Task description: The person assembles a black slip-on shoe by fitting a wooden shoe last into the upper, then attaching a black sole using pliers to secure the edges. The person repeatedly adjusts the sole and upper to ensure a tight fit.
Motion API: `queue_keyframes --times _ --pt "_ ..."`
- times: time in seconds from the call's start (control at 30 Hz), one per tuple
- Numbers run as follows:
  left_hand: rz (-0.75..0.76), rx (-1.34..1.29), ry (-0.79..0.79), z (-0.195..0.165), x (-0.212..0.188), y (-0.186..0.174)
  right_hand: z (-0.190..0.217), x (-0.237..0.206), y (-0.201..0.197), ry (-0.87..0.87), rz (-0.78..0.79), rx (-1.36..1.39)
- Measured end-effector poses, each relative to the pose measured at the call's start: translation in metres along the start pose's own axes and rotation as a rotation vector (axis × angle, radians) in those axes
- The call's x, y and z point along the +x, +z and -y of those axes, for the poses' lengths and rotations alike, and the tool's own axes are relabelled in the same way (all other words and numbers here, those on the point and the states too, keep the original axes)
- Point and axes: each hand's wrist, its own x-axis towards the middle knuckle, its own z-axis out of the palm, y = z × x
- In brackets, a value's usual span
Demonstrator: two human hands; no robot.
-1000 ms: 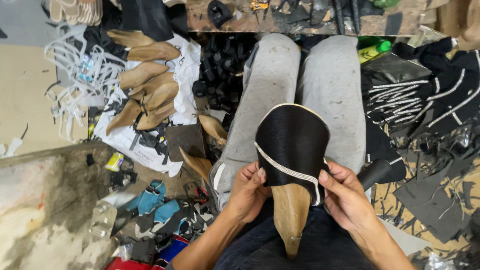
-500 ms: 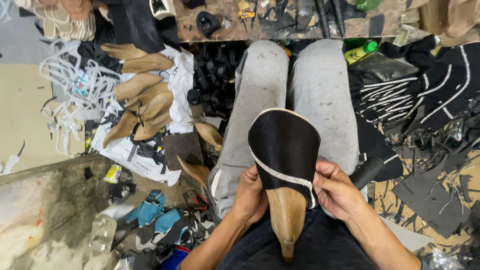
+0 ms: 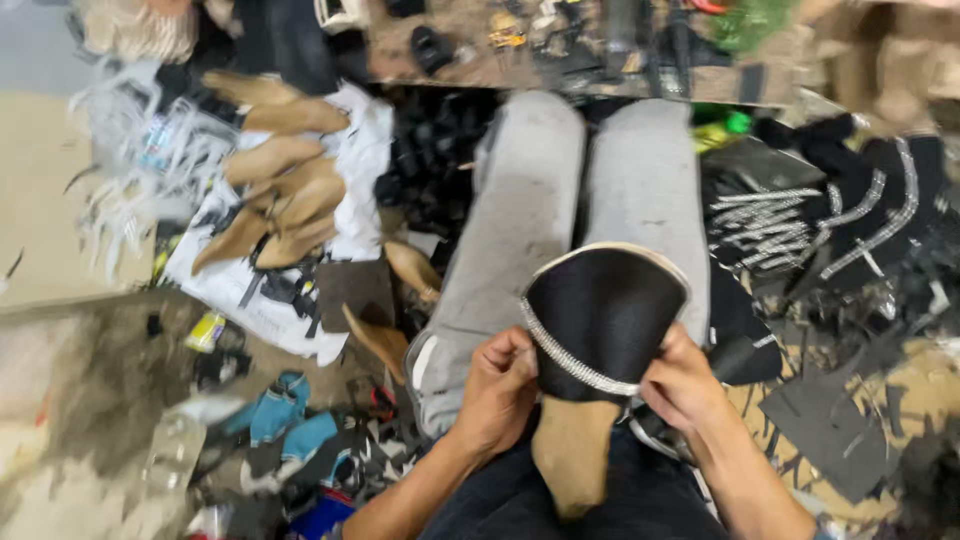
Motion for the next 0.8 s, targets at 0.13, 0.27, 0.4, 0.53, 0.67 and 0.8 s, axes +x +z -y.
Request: queue_keyframes --times 0.13,0.27,0.4,0.53,0.67,0.8 --pt "-0.077 0.144 0.07 0.005 0.0 -0.009 -0.016 -0.013 -0.008 -0.033 0.06 0.183" --pt "-0.069 0.102 0.071 0.004 0.002 -0.011 -0.018 -0.019 -0.002 -0.019 -0.023 0.144" --pt "-0.072 0.127 0.074 -0.002 0.002 -0.011 -0.01 -0.021 0.011 -0.034 -0.038 0.108" --pt "-0.048 0.115 0.065 -0.005 0.0 -0.011 -0.006 -0.021 0.015 -0.019 -0.062 0.125" --pt "-0.061 0.116 0.049 -0.004 0.001 -0.015 -0.009 -0.019 0.007 -0.004 -0.071 0.093" --pt "0.019 -0.078 -0.082 0.002 0.005 -0.023 -0.018 -0.009 0.0 0.024 0.028 0.141"
